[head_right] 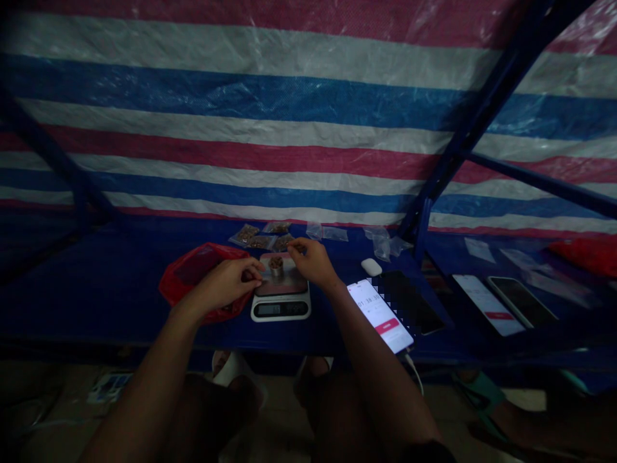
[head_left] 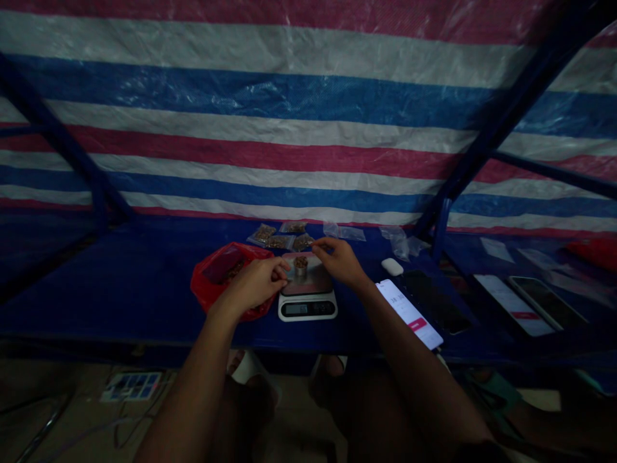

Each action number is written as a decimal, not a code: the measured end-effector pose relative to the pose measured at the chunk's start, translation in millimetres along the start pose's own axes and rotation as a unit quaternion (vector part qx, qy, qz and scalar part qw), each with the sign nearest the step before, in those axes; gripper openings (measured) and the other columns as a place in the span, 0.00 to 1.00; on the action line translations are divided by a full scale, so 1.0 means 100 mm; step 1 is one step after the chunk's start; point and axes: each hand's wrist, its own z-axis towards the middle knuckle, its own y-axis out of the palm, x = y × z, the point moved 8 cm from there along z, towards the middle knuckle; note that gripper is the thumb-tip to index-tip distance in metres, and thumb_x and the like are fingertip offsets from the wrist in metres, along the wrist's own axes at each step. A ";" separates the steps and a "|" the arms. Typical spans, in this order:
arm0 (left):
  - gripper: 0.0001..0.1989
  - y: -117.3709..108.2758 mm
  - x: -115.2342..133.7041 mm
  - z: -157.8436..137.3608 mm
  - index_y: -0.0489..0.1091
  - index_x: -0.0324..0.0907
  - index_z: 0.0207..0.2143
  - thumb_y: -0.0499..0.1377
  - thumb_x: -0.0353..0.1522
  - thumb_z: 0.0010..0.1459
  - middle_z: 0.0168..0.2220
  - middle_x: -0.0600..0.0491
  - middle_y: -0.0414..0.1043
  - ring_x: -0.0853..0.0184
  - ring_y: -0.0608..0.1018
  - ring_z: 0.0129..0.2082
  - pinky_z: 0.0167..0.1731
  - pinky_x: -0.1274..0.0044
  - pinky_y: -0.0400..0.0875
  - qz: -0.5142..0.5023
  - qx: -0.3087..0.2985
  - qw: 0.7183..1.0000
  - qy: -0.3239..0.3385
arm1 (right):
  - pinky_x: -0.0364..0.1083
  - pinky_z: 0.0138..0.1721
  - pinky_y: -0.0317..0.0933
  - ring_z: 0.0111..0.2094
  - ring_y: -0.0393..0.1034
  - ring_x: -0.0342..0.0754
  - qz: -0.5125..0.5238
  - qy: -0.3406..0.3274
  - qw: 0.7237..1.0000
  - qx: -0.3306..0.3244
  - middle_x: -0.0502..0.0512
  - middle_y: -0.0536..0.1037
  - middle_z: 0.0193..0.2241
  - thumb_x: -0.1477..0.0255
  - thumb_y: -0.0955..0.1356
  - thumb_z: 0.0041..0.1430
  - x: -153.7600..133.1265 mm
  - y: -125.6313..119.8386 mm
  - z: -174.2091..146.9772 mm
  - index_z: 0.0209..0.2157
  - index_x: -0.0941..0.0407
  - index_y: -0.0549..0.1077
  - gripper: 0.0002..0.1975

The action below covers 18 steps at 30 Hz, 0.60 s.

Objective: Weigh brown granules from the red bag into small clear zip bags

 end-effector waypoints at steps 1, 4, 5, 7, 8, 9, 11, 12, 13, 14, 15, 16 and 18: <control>0.10 -0.01 0.04 0.01 0.75 0.43 0.42 0.61 0.27 0.56 0.36 0.52 0.82 0.63 0.83 0.37 0.38 0.73 0.75 -0.010 0.008 1.000 0.006 | 0.47 0.41 0.67 0.38 0.78 0.50 0.002 0.002 1.000 0.001 0.56 0.84 0.37 0.72 0.68 0.64 0.01 0.00 0.00 0.39 0.57 0.81 0.08; 0.10 -0.13 0.21 0.06 0.76 0.44 0.44 0.61 0.29 0.59 0.40 0.52 0.82 0.63 0.83 0.40 0.42 0.73 0.76 -0.037 0.084 0.995 0.040 | 0.47 0.41 0.67 0.38 0.78 0.50 0.004 0.002 1.000 0.002 0.57 0.84 0.37 0.71 0.68 0.64 0.02 0.01 0.00 0.39 0.58 0.81 0.08; 0.09 -0.17 0.27 0.08 0.76 0.44 0.44 0.61 0.30 0.60 0.41 0.52 0.82 0.63 0.83 0.42 0.44 0.72 0.76 -0.043 0.115 0.991 0.055 | 0.47 0.41 0.67 0.38 0.78 0.50 0.004 -0.001 1.000 0.002 0.57 0.84 0.37 0.71 0.69 0.64 0.03 0.01 0.00 0.39 0.58 0.81 0.08; 0.09 -0.20 0.37 0.12 0.76 0.44 0.44 0.61 0.31 0.62 0.42 0.52 0.82 0.63 0.83 0.43 0.47 0.71 0.75 -0.054 0.154 0.983 0.085 | 0.47 0.42 0.68 0.39 0.78 0.50 0.004 -0.007 1.000 -0.003 0.57 0.84 0.38 0.72 0.69 0.64 0.03 0.03 0.00 0.39 0.58 0.81 0.08; 0.09 -0.19 0.40 0.15 0.76 0.44 0.44 0.60 0.31 0.62 0.42 0.52 0.82 0.64 0.83 0.43 0.47 0.71 0.75 -0.059 0.161 0.980 0.096 | 0.47 0.43 0.68 0.40 0.78 0.50 0.002 -0.008 1.000 -0.008 0.57 0.84 0.39 0.73 0.68 0.64 0.04 0.04 0.00 0.40 0.58 0.81 0.08; 0.09 -0.18 0.43 0.17 0.76 0.43 0.45 0.60 0.31 0.63 0.42 0.52 0.82 0.64 0.83 0.43 0.48 0.71 0.76 -0.063 0.163 0.979 0.103 | 0.47 0.44 0.68 0.40 0.78 0.50 -0.001 -0.009 1.000 -0.016 0.57 0.84 0.40 0.74 0.68 0.64 0.05 0.05 0.00 0.41 0.58 0.81 0.08; 0.10 -0.18 0.42 0.18 0.76 0.43 0.46 0.60 0.31 0.63 0.43 0.52 0.82 0.64 0.83 0.43 0.48 0.72 0.76 -0.065 0.169 0.978 0.106 | 0.47 0.45 0.67 0.42 0.78 0.49 -0.022 -0.014 0.999 -0.035 0.58 0.84 0.42 0.77 0.67 0.64 0.07 0.08 0.00 0.43 0.59 0.81 0.10; 0.11 -0.19 0.40 0.18 0.76 0.43 0.47 0.60 0.32 0.63 0.44 0.51 0.82 0.64 0.83 0.44 0.48 0.72 0.75 -0.064 0.177 0.977 0.101 | 0.47 0.46 0.67 0.42 0.78 0.49 -0.038 -0.022 0.998 -0.047 0.59 0.84 0.43 0.78 0.67 0.64 0.07 0.10 0.00 0.44 0.59 0.81 0.11; 0.11 -0.21 0.36 0.16 0.76 0.43 0.47 0.60 0.32 0.63 0.44 0.51 0.82 0.64 0.83 0.44 0.48 0.72 0.75 -0.060 0.186 0.976 0.093 | 0.47 0.46 0.66 0.42 0.77 0.50 -0.057 -0.034 0.996 -0.059 0.59 0.84 0.43 0.79 0.67 0.64 0.07 0.11 0.01 0.44 0.58 0.81 0.12; 0.12 -0.25 0.32 0.14 0.76 0.42 0.47 0.61 0.33 0.63 0.44 0.51 0.82 0.63 0.82 0.44 0.49 0.71 0.75 -0.055 0.198 0.975 0.084 | 0.47 0.47 0.66 0.43 0.77 0.50 -0.077 -0.051 0.993 -0.071 0.59 0.84 0.43 0.79 0.67 0.64 0.05 0.12 0.01 0.44 0.58 0.82 0.12; 0.12 -0.28 0.28 0.12 0.76 0.42 0.47 0.60 0.33 0.63 0.45 0.51 0.82 0.63 0.82 0.44 0.49 0.71 0.75 -0.049 0.208 0.974 0.072 | 0.48 0.48 0.65 0.43 0.76 0.50 -0.097 -0.070 0.989 -0.085 0.59 0.84 0.43 0.80 0.67 0.63 0.03 0.14 0.02 0.44 0.57 0.82 0.12; 0.12 -0.30 0.24 0.11 0.77 0.42 0.47 0.60 0.34 0.63 0.45 0.51 0.82 0.62 0.82 0.44 0.49 0.71 0.75 -0.040 0.213 0.974 0.060 | 0.48 0.48 0.64 0.44 0.76 0.51 -0.115 -0.088 0.984 -0.100 0.59 0.84 0.42 0.79 0.68 0.63 0.00 0.16 0.02 0.43 0.57 0.83 0.12; 0.12 -0.32 0.17 0.08 0.77 0.42 0.47 0.60 0.34 0.62 0.45 0.51 0.82 0.62 0.82 0.44 0.49 0.71 0.75 -0.021 0.216 0.975 0.041 | 0.50 0.49 0.62 0.45 0.75 0.52 -0.148 -0.111 0.975 -0.124 0.60 0.83 0.42 0.77 0.69 0.64 -0.05 0.20 0.04 0.44 0.57 0.83 0.11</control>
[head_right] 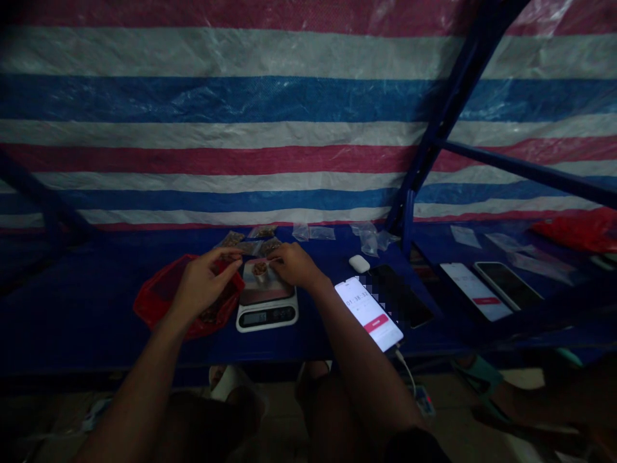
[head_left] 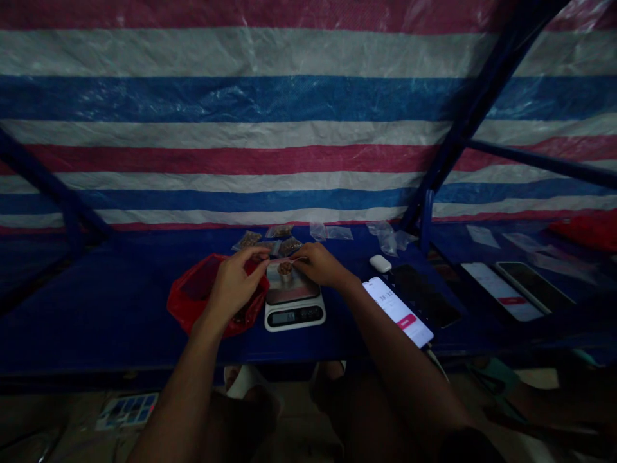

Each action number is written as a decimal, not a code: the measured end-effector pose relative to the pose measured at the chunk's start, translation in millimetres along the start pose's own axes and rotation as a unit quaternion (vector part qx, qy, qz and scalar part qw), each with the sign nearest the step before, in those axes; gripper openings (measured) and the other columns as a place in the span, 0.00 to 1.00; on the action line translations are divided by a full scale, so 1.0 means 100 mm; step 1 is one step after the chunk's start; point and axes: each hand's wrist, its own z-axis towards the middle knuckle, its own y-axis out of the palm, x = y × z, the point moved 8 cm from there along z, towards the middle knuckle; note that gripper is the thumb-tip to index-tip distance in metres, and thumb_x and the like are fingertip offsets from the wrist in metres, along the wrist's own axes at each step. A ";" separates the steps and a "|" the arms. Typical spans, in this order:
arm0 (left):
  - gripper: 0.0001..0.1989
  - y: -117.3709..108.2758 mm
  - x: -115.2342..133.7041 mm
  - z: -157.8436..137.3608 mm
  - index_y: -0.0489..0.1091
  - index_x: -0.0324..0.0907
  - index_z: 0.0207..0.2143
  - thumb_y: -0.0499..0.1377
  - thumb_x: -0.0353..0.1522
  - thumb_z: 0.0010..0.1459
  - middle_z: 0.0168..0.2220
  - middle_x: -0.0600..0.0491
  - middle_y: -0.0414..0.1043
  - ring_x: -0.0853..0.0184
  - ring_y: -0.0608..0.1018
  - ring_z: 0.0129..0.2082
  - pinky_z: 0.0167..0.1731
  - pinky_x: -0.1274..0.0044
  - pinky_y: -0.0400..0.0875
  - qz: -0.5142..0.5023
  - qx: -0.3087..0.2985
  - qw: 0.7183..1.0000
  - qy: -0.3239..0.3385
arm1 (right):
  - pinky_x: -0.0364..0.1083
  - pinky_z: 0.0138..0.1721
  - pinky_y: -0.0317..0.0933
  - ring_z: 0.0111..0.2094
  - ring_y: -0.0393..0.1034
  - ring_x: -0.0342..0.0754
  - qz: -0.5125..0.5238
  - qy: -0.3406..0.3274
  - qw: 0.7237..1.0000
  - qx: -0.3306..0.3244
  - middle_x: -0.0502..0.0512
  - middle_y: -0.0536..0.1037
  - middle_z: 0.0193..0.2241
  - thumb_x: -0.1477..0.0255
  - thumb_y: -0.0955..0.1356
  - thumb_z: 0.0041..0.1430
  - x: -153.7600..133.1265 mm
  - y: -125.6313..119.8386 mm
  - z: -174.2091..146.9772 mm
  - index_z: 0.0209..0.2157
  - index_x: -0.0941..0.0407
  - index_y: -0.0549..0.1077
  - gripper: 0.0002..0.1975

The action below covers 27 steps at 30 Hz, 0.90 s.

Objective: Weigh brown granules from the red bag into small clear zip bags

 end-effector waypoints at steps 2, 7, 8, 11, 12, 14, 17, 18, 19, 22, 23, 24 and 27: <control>0.12 0.01 -0.04 -0.01 0.78 0.43 0.47 0.60 0.35 0.62 0.45 0.51 0.82 0.62 0.82 0.44 0.49 0.72 0.75 0.015 -0.007 1.000 -0.007 | 0.50 0.50 0.60 0.46 0.73 0.53 -0.020 -0.007 1.000 -0.015 0.61 0.83 0.43 0.75 0.69 0.65 -0.04 0.01 0.04 0.45 0.56 0.83 0.11; 0.13 0.11 -0.09 0.00 0.78 0.43 0.46 0.60 0.36 0.62 0.46 0.50 0.82 0.61 0.82 0.45 0.50 0.71 0.74 0.031 -0.028 0.999 -0.007 | 0.50 0.52 0.55 0.47 0.71 0.52 -0.023 -0.024 0.998 -0.051 0.59 0.82 0.43 0.77 0.69 0.66 -0.07 0.07 0.13 0.46 0.54 0.83 0.12; 0.13 0.12 -0.10 0.00 0.78 0.43 0.46 0.59 0.36 0.63 0.46 0.50 0.82 0.61 0.82 0.45 0.50 0.71 0.74 0.034 -0.031 0.999 -0.007 | 0.50 0.51 0.55 0.47 0.71 0.52 -0.022 -0.025 0.998 -0.058 0.58 0.82 0.43 0.77 0.69 0.65 -0.06 0.09 0.13 0.45 0.53 0.83 0.12; 0.13 0.17 -0.11 0.00 0.78 0.44 0.46 0.59 0.37 0.63 0.46 0.50 0.82 0.60 0.82 0.45 0.50 0.71 0.74 0.036 -0.041 0.998 -0.004 | 0.49 0.50 0.56 0.46 0.71 0.51 -0.013 -0.032 0.997 -0.072 0.58 0.82 0.41 0.77 0.70 0.64 -0.05 0.11 0.14 0.43 0.53 0.84 0.10; 0.13 0.18 -0.11 0.00 0.78 0.44 0.46 0.59 0.37 0.63 0.46 0.50 0.82 0.60 0.82 0.45 0.50 0.70 0.74 0.034 -0.045 0.998 -0.003 | 0.48 0.49 0.56 0.45 0.71 0.50 -0.010 -0.036 0.997 -0.074 0.58 0.82 0.41 0.77 0.71 0.64 -0.06 0.12 0.14 0.42 0.54 0.84 0.10; 0.13 0.20 -0.11 -0.01 0.78 0.44 0.46 0.58 0.37 0.64 0.46 0.50 0.82 0.60 0.82 0.46 0.51 0.70 0.74 0.029 -0.051 0.998 -0.003 | 0.48 0.49 0.56 0.43 0.71 0.50 -0.005 -0.041 0.996 -0.074 0.57 0.82 0.39 0.77 0.71 0.63 -0.08 0.12 0.13 0.41 0.54 0.84 0.08; 0.13 0.20 -0.10 -0.02 0.78 0.43 0.46 0.58 0.36 0.64 0.46 0.49 0.82 0.59 0.82 0.46 0.50 0.70 0.74 0.022 -0.057 0.998 -0.004 | 0.48 0.49 0.56 0.43 0.71 0.49 0.000 -0.042 0.997 -0.065 0.56 0.82 0.39 0.75 0.72 0.62 -0.11 0.11 0.11 0.41 0.54 0.84 0.07; 0.12 0.19 -0.08 -0.02 0.78 0.43 0.45 0.58 0.36 0.63 0.46 0.49 0.82 0.60 0.82 0.45 0.50 0.70 0.74 0.021 -0.059 0.998 -0.004 | 0.49 0.49 0.56 0.43 0.71 0.50 0.002 -0.042 0.997 -0.060 0.56 0.82 0.40 0.74 0.73 0.62 -0.12 0.11 0.11 0.41 0.54 0.83 0.07; 0.12 0.18 -0.06 -0.02 0.77 0.43 0.45 0.58 0.36 0.63 0.45 0.49 0.82 0.60 0.82 0.45 0.49 0.70 0.74 0.020 -0.060 0.998 -0.004 | 0.49 0.49 0.56 0.44 0.72 0.50 0.004 -0.042 0.998 -0.055 0.56 0.82 0.40 0.73 0.73 0.62 -0.12 0.10 0.10 0.42 0.54 0.83 0.08; 0.12 0.14 -0.01 -0.04 0.77 0.43 0.45 0.58 0.35 0.63 0.45 0.50 0.83 0.60 0.82 0.44 0.49 0.70 0.75 0.014 -0.055 0.998 -0.005 | 0.51 0.51 0.58 0.46 0.72 0.52 -0.003 -0.030 0.999 -0.034 0.59 0.82 0.44 0.74 0.72 0.62 -0.09 0.08 0.08 0.45 0.56 0.82 0.10; 0.12 0.13 0.01 -0.05 0.77 0.43 0.45 0.58 0.36 0.63 0.45 0.50 0.83 0.60 0.82 0.44 0.49 0.71 0.75 0.012 -0.053 0.999 -0.004 | 0.51 0.51 0.58 0.47 0.72 0.53 -0.008 -0.020 0.999 -0.024 0.59 0.82 0.45 0.75 0.71 0.63 -0.06 0.06 0.07 0.45 0.56 0.82 0.10; 0.12 0.12 0.02 -0.05 0.77 0.44 0.46 0.59 0.36 0.63 0.45 0.51 0.83 0.60 0.82 0.44 0.48 0.71 0.75 0.011 -0.052 0.999 -0.004 | 0.52 0.52 0.59 0.48 0.72 0.53 -0.014 -0.011 1.000 -0.014 0.60 0.82 0.45 0.77 0.70 0.63 -0.04 0.04 0.07 0.45 0.57 0.82 0.11; 0.12 0.13 0.04 -0.07 0.78 0.45 0.46 0.59 0.38 0.64 0.45 0.52 0.83 0.61 0.83 0.44 0.45 0.72 0.76 0.008 -0.064 0.998 -0.005 | 0.52 0.53 0.59 0.48 0.73 0.54 -0.016 0.006 1.000 0.005 0.59 0.83 0.46 0.80 0.68 0.63 0.00 0.00 0.06 0.45 0.57 0.82 0.12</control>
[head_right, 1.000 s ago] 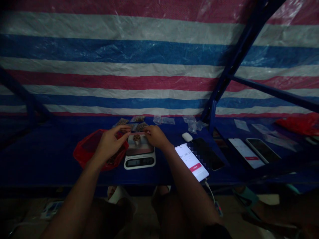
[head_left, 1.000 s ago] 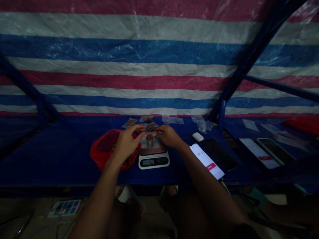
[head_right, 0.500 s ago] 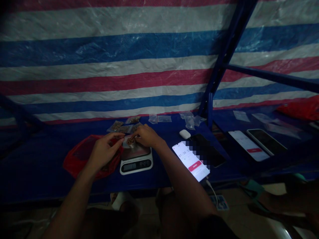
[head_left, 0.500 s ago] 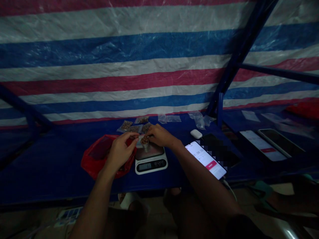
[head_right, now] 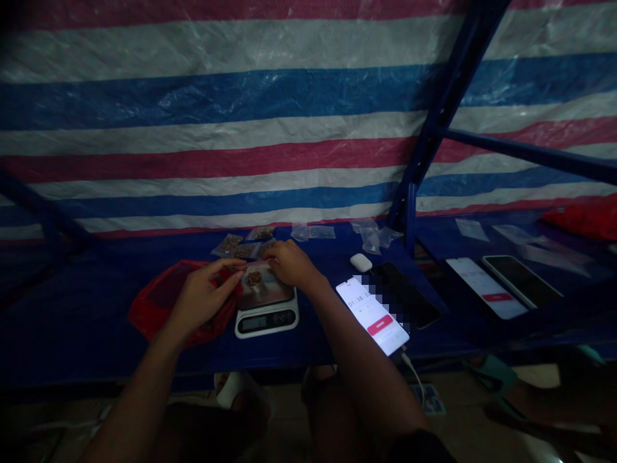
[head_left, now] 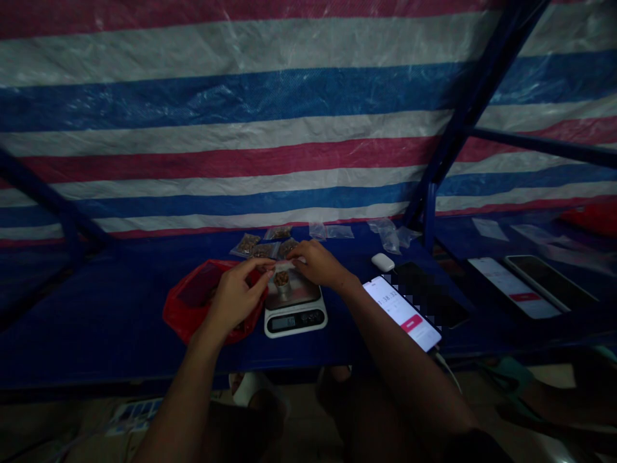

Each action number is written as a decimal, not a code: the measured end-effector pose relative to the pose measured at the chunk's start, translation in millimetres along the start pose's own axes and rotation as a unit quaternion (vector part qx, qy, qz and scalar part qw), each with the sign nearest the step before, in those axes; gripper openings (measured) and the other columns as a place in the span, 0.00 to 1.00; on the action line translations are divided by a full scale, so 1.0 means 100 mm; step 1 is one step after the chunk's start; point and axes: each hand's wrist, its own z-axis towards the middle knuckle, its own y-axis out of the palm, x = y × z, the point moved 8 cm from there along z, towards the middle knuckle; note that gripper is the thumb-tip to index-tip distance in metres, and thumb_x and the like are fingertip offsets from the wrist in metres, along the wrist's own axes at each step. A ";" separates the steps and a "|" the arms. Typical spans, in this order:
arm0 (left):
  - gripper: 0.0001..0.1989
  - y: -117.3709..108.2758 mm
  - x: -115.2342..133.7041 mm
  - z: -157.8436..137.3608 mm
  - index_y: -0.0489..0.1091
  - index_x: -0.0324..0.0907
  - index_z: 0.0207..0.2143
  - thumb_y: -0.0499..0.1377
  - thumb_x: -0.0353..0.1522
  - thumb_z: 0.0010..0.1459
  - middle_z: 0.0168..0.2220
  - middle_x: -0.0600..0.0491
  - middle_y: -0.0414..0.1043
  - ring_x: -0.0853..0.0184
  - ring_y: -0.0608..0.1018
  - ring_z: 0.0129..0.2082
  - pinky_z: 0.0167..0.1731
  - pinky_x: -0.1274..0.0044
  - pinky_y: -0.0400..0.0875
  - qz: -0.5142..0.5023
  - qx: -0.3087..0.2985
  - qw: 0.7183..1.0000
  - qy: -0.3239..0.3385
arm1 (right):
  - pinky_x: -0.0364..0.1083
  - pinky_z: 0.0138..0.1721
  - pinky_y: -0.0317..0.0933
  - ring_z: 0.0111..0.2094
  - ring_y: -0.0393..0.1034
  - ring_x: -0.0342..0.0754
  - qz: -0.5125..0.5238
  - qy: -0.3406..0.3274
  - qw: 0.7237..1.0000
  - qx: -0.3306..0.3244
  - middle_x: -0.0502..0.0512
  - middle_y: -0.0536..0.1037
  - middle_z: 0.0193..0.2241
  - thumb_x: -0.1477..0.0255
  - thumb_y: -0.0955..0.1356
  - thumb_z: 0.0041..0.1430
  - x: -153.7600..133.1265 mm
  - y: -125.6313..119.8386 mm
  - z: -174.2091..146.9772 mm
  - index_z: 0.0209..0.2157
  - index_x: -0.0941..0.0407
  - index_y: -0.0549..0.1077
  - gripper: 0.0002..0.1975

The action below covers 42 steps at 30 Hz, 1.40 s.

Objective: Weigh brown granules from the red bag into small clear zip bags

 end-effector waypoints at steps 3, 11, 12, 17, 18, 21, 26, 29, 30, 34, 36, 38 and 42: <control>0.13 0.01 0.00 -0.01 0.78 0.46 0.47 0.59 0.38 0.64 0.45 0.52 0.83 0.61 0.83 0.44 0.46 0.72 0.76 0.000 -0.009 1.000 0.007 | 0.52 0.54 0.60 0.48 0.73 0.54 0.002 -0.011 1.000 -0.010 0.59 0.83 0.45 0.80 0.69 0.63 -0.04 0.02 0.00 0.45 0.56 0.82 0.12; 0.12 0.02 -0.01 -0.04 0.77 0.46 0.48 0.60 0.36 0.64 0.45 0.52 0.83 0.61 0.83 0.44 0.49 0.70 0.76 -0.023 -0.012 0.999 0.024 | 0.52 0.54 0.59 0.49 0.71 0.52 -0.002 -0.031 0.999 -0.025 0.59 0.80 0.45 0.80 0.65 0.66 -0.12 0.07 0.03 0.47 0.55 0.81 0.15; 0.12 0.02 0.01 -0.04 0.77 0.46 0.48 0.60 0.36 0.64 0.46 0.52 0.83 0.61 0.83 0.45 0.49 0.70 0.76 -0.028 -0.012 0.999 0.026 | 0.53 0.55 0.59 0.50 0.70 0.53 0.005 -0.028 0.999 -0.017 0.59 0.81 0.46 0.80 0.66 0.66 -0.12 0.06 0.04 0.47 0.55 0.81 0.15; 0.11 0.04 0.10 -0.04 0.78 0.46 0.47 0.60 0.35 0.63 0.46 0.52 0.83 0.61 0.83 0.46 0.50 0.70 0.76 -0.034 -0.017 0.999 0.032 | 0.54 0.56 0.59 0.50 0.70 0.54 0.021 -0.022 1.000 0.007 0.58 0.81 0.45 0.81 0.66 0.65 -0.11 0.03 0.02 0.45 0.56 0.80 0.13; 0.12 0.03 0.10 -0.04 0.78 0.46 0.47 0.59 0.35 0.64 0.46 0.52 0.83 0.61 0.83 0.45 0.50 0.70 0.76 -0.032 -0.016 0.999 0.032 | 0.54 0.56 0.59 0.49 0.71 0.54 0.022 -0.022 0.999 0.008 0.58 0.81 0.45 0.81 0.66 0.64 -0.11 0.03 0.02 0.45 0.56 0.80 0.13; 0.12 0.02 0.10 -0.05 0.78 0.46 0.47 0.60 0.35 0.63 0.45 0.52 0.83 0.61 0.83 0.45 0.50 0.70 0.75 -0.029 -0.014 0.999 0.033 | 0.54 0.55 0.59 0.49 0.71 0.53 0.029 -0.021 0.999 0.016 0.58 0.81 0.44 0.81 0.66 0.64 -0.11 0.02 0.00 0.44 0.56 0.80 0.12; 0.09 0.02 0.05 -0.08 0.78 0.45 0.44 0.61 0.34 0.62 0.44 0.51 0.83 0.61 0.82 0.45 0.50 0.69 0.75 -0.027 -0.014 0.999 0.037 | 0.55 0.56 0.59 0.50 0.71 0.54 0.038 -0.009 0.999 0.022 0.58 0.81 0.45 0.80 0.66 0.64 -0.08 0.01 -0.02 0.44 0.56 0.80 0.12; 0.09 0.02 0.04 -0.08 0.78 0.45 0.44 0.61 0.33 0.62 0.45 0.51 0.82 0.61 0.82 0.45 0.50 0.69 0.75 -0.027 -0.014 0.999 0.042 | 0.53 0.55 0.60 0.49 0.72 0.53 0.050 -0.005 0.998 0.026 0.58 0.81 0.45 0.80 0.67 0.64 -0.06 0.01 -0.02 0.44 0.56 0.80 0.12; 0.09 0.02 0.05 -0.08 0.78 0.45 0.44 0.61 0.33 0.62 0.45 0.51 0.82 0.61 0.82 0.45 0.50 0.70 0.75 -0.027 -0.016 0.999 0.043 | 0.53 0.55 0.61 0.49 0.72 0.53 0.052 -0.005 0.998 0.026 0.58 0.81 0.45 0.80 0.67 0.63 -0.06 0.01 -0.02 0.44 0.56 0.80 0.12; 0.09 0.05 0.05 -0.08 0.78 0.46 0.44 0.61 0.32 0.62 0.45 0.52 0.82 0.61 0.82 0.45 0.50 0.69 0.75 -0.031 -0.033 0.998 0.039 | 0.53 0.54 0.61 0.49 0.72 0.53 0.046 -0.002 0.999 0.027 0.59 0.81 0.44 0.80 0.67 0.63 -0.04 0.01 -0.03 0.43 0.57 0.80 0.11; 0.09 0.05 0.06 -0.08 0.78 0.46 0.44 0.60 0.31 0.62 0.45 0.52 0.83 0.61 0.82 0.45 0.50 0.69 0.75 -0.037 -0.038 0.998 0.039 | 0.53 0.55 0.61 0.49 0.72 0.53 0.044 0.000 0.999 0.028 0.58 0.81 0.44 0.79 0.67 0.63 -0.04 0.00 -0.03 0.43 0.56 0.80 0.11; 0.09 0.04 0.06 -0.08 0.78 0.46 0.43 0.60 0.31 0.62 0.44 0.52 0.83 0.61 0.82 0.45 0.49 0.69 0.75 -0.037 -0.039 0.998 0.041 | 0.52 0.54 0.62 0.48 0.72 0.52 0.043 -0.001 0.999 0.030 0.58 0.81 0.43 0.79 0.67 0.63 -0.04 -0.01 -0.03 0.43 0.56 0.80 0.11; 0.09 0.01 0.06 -0.09 0.78 0.45 0.43 0.60 0.33 0.63 0.44 0.52 0.83 0.62 0.83 0.44 0.48 0.71 0.75 -0.034 -0.031 0.998 0.042 | 0.52 0.52 0.63 0.45 0.73 0.51 0.040 -0.004 0.998 0.040 0.58 0.81 0.41 0.80 0.67 0.63 -0.03 -0.06 -0.03 0.42 0.56 0.80 0.11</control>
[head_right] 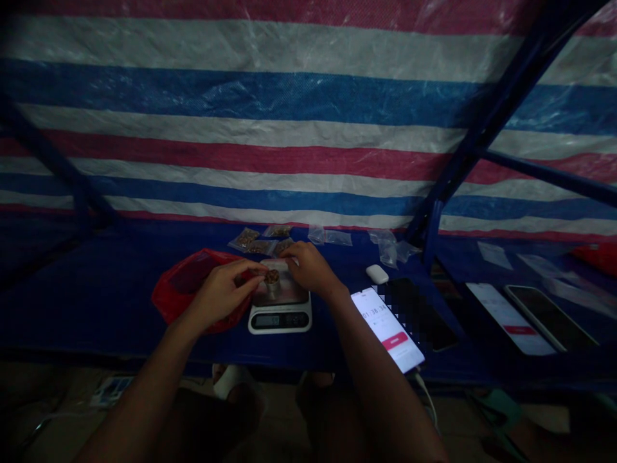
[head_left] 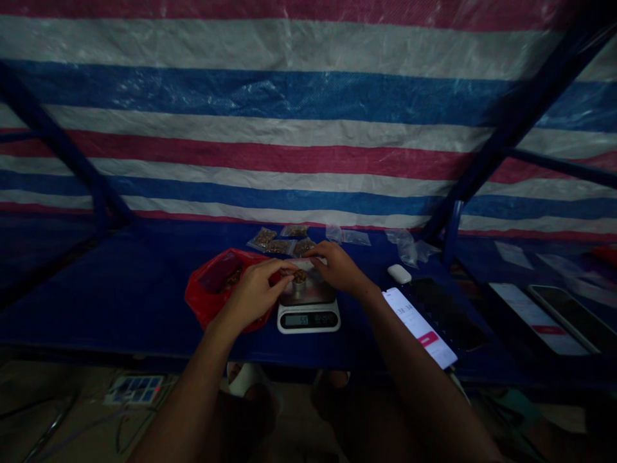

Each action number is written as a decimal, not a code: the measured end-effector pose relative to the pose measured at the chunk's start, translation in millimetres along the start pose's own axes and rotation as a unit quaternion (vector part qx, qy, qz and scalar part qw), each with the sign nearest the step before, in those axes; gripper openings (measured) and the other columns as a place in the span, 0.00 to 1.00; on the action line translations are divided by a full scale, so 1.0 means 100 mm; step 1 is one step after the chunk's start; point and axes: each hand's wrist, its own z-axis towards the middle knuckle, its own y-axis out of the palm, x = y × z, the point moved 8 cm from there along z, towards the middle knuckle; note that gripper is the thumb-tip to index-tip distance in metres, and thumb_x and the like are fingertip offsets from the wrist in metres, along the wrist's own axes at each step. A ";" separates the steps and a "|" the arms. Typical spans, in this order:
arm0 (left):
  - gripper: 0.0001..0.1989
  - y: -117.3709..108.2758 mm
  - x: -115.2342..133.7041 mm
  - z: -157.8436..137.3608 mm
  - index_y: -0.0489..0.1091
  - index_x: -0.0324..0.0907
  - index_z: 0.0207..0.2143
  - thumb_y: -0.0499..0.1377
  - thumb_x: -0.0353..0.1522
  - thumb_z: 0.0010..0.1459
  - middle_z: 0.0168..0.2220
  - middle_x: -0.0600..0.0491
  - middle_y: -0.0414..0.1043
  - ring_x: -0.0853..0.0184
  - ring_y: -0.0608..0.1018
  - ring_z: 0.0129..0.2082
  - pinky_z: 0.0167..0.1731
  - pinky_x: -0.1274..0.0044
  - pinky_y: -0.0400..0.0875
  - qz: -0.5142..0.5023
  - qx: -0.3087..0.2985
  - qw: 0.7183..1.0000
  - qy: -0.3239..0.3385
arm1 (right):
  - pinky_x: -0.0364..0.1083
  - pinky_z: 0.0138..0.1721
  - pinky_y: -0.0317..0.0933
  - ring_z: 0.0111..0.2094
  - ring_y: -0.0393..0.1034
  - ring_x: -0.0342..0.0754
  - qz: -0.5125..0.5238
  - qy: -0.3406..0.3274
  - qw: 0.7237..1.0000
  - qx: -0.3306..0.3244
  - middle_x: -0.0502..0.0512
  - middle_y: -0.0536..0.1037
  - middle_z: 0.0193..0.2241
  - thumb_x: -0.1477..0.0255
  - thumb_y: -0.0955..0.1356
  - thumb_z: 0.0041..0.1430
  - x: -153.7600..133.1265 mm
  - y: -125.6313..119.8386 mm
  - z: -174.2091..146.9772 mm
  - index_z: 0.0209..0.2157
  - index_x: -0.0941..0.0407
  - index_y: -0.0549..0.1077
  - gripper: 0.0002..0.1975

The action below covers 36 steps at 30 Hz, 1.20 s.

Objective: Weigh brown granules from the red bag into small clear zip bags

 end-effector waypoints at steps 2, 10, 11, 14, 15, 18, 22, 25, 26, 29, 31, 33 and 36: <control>0.10 -0.03 -0.02 -0.01 0.78 0.45 0.44 0.59 0.33 0.64 0.44 0.52 0.83 0.62 0.83 0.44 0.48 0.72 0.75 0.001 0.008 1.000 -0.003 | 0.51 0.51 0.63 0.44 0.73 0.51 0.002 0.005 1.000 0.010 0.58 0.81 0.40 0.80 0.66 0.63 0.03 -0.04 0.00 0.42 0.56 0.81 0.12; 0.12 -0.10 -0.15 -0.02 0.76 0.43 0.47 0.56 0.35 0.66 0.45 0.50 0.81 0.61 0.81 0.45 0.49 0.71 0.73 0.024 0.040 0.999 -0.012 | 0.53 0.49 0.67 0.44 0.77 0.54 -0.020 0.111 0.989 0.095 0.59 0.83 0.42 0.76 0.66 0.63 0.39 -0.37 -0.15 0.43 0.56 0.81 0.11; 0.12 -0.13 -0.17 -0.03 0.76 0.43 0.47 0.56 0.35 0.66 0.45 0.50 0.81 0.61 0.81 0.45 0.49 0.70 0.73 0.033 0.054 0.998 -0.012 | 0.53 0.48 0.68 0.43 0.77 0.54 -0.025 0.132 0.986 0.103 0.58 0.83 0.41 0.75 0.66 0.64 0.45 -0.41 -0.18 0.44 0.55 0.80 0.12; 0.11 -0.25 -0.22 -0.06 0.76 0.42 0.46 0.56 0.34 0.66 0.44 0.49 0.79 0.61 0.80 0.45 0.50 0.70 0.72 0.058 0.122 0.991 -0.025 | 0.53 0.45 0.69 0.40 0.79 0.54 -0.044 0.178 0.975 0.124 0.58 0.84 0.38 0.73 0.64 0.66 0.62 -0.52 -0.27 0.48 0.55 0.79 0.14; 0.11 -0.29 -0.23 -0.07 0.76 0.42 0.46 0.55 0.34 0.66 0.44 0.49 0.79 0.61 0.79 0.45 0.50 0.70 0.71 0.062 0.144 0.987 -0.032 | 0.53 0.46 0.69 0.41 0.79 0.54 -0.056 0.176 0.975 0.127 0.59 0.84 0.39 0.74 0.63 0.66 0.65 -0.55 -0.28 0.49 0.55 0.79 0.15; 0.11 -0.37 -0.25 -0.09 0.75 0.42 0.45 0.55 0.33 0.66 0.44 0.48 0.78 0.61 0.79 0.45 0.50 0.70 0.71 0.058 0.182 0.981 -0.042 | 0.54 0.55 0.66 0.51 0.75 0.56 -0.121 0.147 0.975 0.118 0.62 0.82 0.48 0.78 0.64 0.64 0.70 -0.55 -0.23 0.52 0.58 0.77 0.18; 0.10 -0.36 -0.25 -0.11 0.75 0.42 0.44 0.55 0.32 0.66 0.44 0.49 0.77 0.61 0.79 0.45 0.49 0.70 0.72 0.048 0.203 0.977 -0.041 | 0.54 0.59 0.62 0.56 0.70 0.59 -0.245 0.153 0.955 0.068 0.64 0.79 0.53 0.72 0.69 0.62 0.77 -0.48 -0.05 0.54 0.59 0.76 0.19; 0.10 -0.32 -0.26 -0.14 0.76 0.42 0.44 0.56 0.32 0.65 0.44 0.49 0.78 0.61 0.79 0.45 0.49 0.68 0.72 0.038 0.205 0.977 -0.042 | 0.52 0.56 0.62 0.55 0.70 0.60 -0.325 0.176 0.929 0.010 0.66 0.79 0.52 0.69 0.70 0.62 0.78 -0.39 0.12 0.54 0.59 0.76 0.20; 0.10 -0.30 -0.26 -0.14 0.76 0.42 0.44 0.56 0.32 0.65 0.44 0.49 0.78 0.61 0.79 0.45 0.50 0.68 0.72 0.035 0.202 0.978 -0.043 | 0.52 0.55 0.62 0.54 0.71 0.60 -0.343 0.183 0.921 -0.014 0.66 0.80 0.51 0.70 0.69 0.62 0.78 -0.35 0.17 0.53 0.59 0.77 0.19; 0.09 -0.30 -0.28 -0.15 0.75 0.43 0.44 0.56 0.31 0.65 0.45 0.50 0.79 0.61 0.79 0.46 0.50 0.68 0.73 0.029 0.202 0.978 -0.043 | 0.50 0.51 0.63 0.50 0.75 0.58 -0.375 0.201 0.903 -0.065 0.66 0.82 0.46 0.73 0.65 0.65 0.78 -0.29 0.25 0.49 0.58 0.80 0.15; 0.09 -0.32 -0.27 -0.16 0.75 0.43 0.44 0.56 0.31 0.66 0.44 0.50 0.79 0.61 0.80 0.46 0.50 0.68 0.73 0.028 0.211 0.976 -0.039 | 0.49 0.48 0.64 0.48 0.76 0.57 -0.381 0.210 0.899 -0.055 0.66 0.82 0.45 0.74 0.63 0.66 0.74 -0.35 0.28 0.47 0.58 0.81 0.16; 0.09 -0.35 -0.23 -0.17 0.75 0.42 0.45 0.56 0.32 0.66 0.44 0.49 0.78 0.61 0.79 0.46 0.50 0.67 0.73 0.034 0.222 0.974 -0.026 | 0.49 0.46 0.64 0.48 0.76 0.57 -0.372 0.213 0.903 -0.016 0.66 0.82 0.44 0.74 0.64 0.65 0.64 -0.49 0.29 0.46 0.59 0.81 0.15; 0.12 -0.40 -0.05 -0.20 0.73 0.41 0.50 0.58 0.34 0.65 0.49 0.47 0.75 0.59 0.77 0.52 0.55 0.65 0.71 0.063 0.244 0.967 0.028 | 0.48 0.44 0.65 0.47 0.75 0.57 -0.327 0.206 0.920 0.071 0.64 0.82 0.44 0.72 0.65 0.65 0.34 -0.80 0.29 0.43 0.58 0.81 0.13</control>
